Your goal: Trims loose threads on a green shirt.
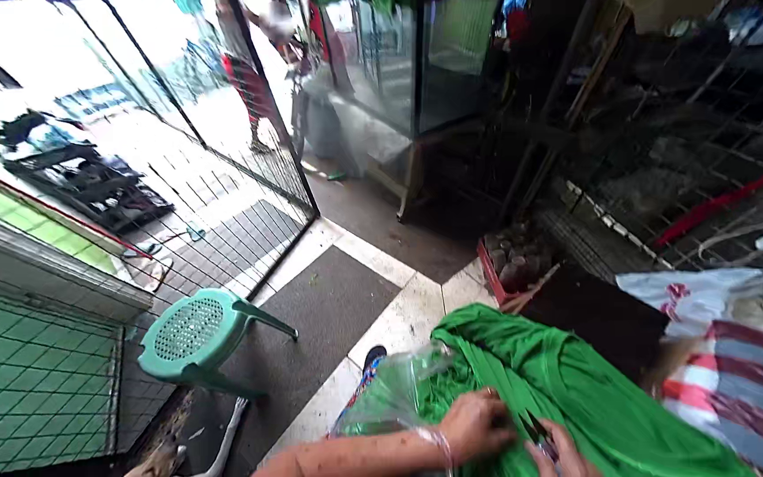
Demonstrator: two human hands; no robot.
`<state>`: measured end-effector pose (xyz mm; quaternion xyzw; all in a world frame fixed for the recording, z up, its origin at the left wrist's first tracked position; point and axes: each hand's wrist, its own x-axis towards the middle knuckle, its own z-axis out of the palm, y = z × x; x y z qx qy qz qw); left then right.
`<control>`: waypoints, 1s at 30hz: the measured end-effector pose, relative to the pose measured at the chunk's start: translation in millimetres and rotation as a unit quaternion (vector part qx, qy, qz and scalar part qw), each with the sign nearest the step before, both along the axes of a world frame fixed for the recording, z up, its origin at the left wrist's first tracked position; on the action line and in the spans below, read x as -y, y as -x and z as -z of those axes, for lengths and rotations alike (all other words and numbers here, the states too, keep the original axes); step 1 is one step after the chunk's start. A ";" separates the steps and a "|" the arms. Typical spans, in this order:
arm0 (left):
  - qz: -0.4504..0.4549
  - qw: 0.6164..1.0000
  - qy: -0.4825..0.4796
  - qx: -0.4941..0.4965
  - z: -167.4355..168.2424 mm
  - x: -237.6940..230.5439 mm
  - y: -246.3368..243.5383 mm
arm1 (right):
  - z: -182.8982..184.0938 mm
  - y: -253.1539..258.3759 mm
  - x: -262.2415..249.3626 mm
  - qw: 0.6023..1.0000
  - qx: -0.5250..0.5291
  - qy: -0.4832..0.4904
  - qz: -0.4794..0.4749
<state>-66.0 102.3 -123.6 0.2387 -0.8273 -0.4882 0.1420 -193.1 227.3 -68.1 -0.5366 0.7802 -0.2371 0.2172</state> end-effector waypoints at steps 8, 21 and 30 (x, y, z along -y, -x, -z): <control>0.034 0.989 -0.137 0.037 -4.2 26.3 -7.8 | 3.0 8.5 -3.3 0.998 0.003 0.030 0.061; 0.028 0.998 -0.054 0.032 2.3 15.0 -7.3 | -1.5 19.0 -1.9 0.992 0.093 -0.013 0.080; -0.003 0.990 0.118 -0.080 21.6 8.8 -10.1 | -12.2 3.4 3.3 0.995 -0.065 -0.074 -0.002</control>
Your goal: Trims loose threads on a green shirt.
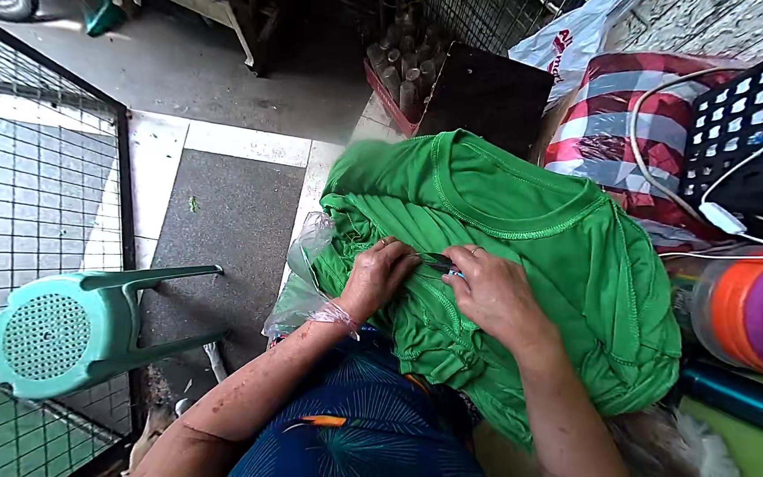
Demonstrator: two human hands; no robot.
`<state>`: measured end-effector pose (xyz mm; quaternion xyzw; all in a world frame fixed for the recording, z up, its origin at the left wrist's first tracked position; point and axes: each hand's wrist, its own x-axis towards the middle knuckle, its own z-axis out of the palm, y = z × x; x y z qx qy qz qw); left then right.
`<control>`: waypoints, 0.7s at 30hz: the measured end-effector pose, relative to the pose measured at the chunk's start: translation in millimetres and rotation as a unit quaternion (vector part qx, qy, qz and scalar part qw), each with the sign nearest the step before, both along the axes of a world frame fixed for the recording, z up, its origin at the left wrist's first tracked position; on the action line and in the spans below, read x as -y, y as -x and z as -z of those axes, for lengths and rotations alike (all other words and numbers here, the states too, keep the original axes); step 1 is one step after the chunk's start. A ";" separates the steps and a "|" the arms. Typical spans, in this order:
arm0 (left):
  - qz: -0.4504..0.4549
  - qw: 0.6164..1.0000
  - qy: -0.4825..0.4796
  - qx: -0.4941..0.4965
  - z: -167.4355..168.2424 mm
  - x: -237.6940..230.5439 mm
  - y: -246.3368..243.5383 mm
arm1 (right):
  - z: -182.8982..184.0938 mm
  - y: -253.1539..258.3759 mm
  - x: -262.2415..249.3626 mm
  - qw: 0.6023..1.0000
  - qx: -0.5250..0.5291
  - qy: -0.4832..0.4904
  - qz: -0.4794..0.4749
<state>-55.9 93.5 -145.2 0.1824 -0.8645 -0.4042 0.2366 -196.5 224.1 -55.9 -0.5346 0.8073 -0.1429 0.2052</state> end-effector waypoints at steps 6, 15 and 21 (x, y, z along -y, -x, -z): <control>0.001 1.000 -0.024 0.020 0.9 -1.0 -3.8 | -2.1 -11.0 10.7 0.995 -0.067 -0.064 -0.027; -0.018 0.998 -0.056 -0.004 5.6 -6.0 -6.3 | 5.0 -6.5 13.8 0.996 -0.059 -0.062 -0.036; 0.009 0.987 -0.158 -0.017 8.6 -1.0 -16.7 | 15.5 25.0 -6.5 0.989 0.138 0.053 0.014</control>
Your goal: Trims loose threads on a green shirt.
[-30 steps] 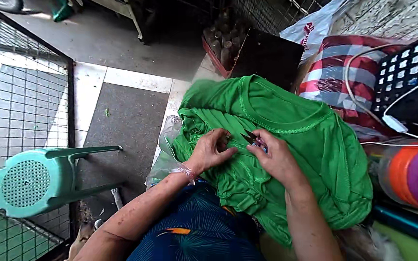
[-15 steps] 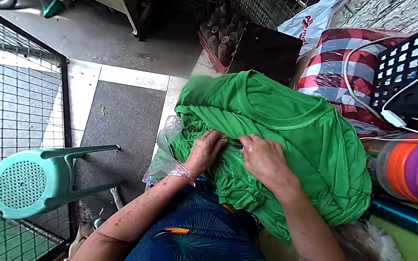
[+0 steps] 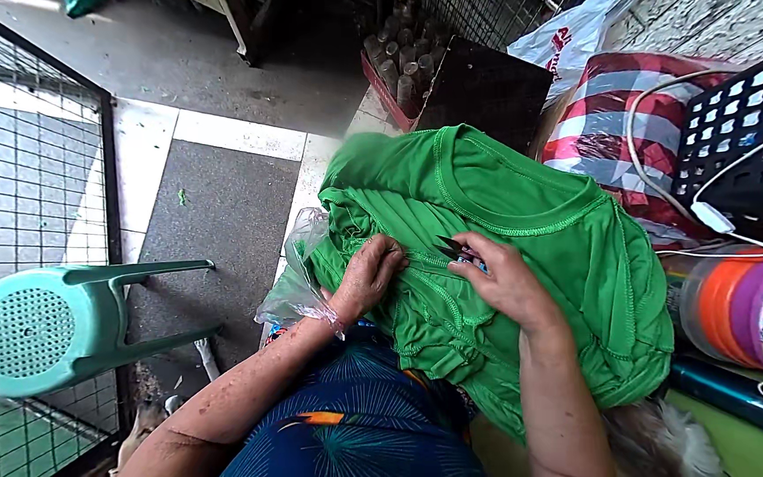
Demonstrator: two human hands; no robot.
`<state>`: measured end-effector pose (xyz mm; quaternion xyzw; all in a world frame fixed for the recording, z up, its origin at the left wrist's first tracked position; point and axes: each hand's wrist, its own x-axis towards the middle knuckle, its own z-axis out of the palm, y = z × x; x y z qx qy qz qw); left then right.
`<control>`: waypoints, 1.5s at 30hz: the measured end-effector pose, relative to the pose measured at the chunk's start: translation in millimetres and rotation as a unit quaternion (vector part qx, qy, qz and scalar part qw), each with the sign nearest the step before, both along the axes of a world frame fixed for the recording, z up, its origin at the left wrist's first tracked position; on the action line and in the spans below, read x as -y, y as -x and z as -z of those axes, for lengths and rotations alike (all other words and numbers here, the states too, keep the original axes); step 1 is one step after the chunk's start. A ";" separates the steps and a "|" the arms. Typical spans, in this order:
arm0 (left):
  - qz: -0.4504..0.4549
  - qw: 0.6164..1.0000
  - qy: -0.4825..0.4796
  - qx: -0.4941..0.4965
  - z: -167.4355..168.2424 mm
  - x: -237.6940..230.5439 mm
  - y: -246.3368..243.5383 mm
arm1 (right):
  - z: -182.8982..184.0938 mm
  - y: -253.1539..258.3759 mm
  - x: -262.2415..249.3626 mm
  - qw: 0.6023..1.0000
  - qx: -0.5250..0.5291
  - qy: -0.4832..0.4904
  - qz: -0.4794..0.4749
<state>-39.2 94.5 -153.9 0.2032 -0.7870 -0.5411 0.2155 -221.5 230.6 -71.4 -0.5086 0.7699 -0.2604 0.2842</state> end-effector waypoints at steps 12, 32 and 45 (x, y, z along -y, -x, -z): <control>-0.001 0.976 0.216 -0.023 -6.5 -9.7 25.2 | 0.3 0.0 -2.1 1.000 -0.004 0.022 0.015; -0.048 0.997 0.045 0.027 -6.3 -9.5 4.5 | 1.0 -2.0 -2.2 0.999 -0.033 0.014 0.003; 0.014 0.990 0.139 0.035 -6.2 4.0 10.3 | -8.5 -13.1 11.4 0.991 -0.114 -0.036 -0.054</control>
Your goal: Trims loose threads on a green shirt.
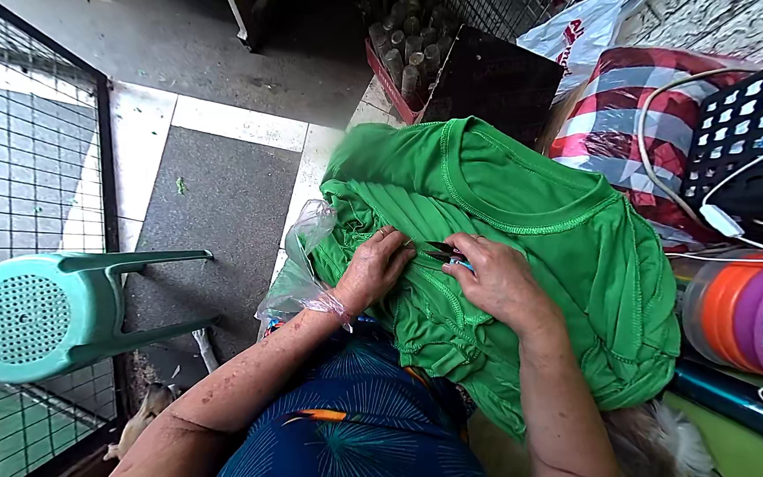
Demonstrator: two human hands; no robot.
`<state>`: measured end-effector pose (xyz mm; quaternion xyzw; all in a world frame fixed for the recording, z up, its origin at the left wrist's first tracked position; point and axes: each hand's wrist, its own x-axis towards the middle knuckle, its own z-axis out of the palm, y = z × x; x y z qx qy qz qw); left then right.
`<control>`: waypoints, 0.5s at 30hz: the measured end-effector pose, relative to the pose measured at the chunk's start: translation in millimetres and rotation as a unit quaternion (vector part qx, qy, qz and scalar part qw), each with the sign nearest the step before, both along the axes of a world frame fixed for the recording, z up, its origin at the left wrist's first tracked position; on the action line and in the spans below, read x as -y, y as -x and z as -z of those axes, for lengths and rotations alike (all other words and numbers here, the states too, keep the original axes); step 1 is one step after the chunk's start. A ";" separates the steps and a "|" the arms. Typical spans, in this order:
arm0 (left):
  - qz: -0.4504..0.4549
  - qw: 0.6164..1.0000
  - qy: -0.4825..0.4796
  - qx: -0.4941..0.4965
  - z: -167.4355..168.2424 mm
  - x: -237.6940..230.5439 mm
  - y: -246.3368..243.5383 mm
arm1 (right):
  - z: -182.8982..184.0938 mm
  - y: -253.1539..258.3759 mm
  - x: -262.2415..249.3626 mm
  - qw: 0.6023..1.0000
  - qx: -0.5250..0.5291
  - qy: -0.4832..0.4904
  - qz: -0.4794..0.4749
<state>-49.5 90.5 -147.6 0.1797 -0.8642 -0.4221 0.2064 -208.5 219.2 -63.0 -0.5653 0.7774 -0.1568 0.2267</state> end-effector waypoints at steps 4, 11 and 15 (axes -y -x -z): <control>0.007 1.000 -0.026 -0.013 3.2 5.6 -2.9 | -4.2 -7.4 5.1 0.998 -0.026 -0.049 -0.014; -0.002 1.000 0.010 -0.013 8.3 -0.3 -1.2 | -5.8 -24.2 19.2 0.989 -0.095 -0.110 -0.029; -0.020 0.999 0.017 -0.027 11.9 -3.8 -1.2 | 2.4 -25.4 21.1 0.990 -0.107 -0.085 -0.038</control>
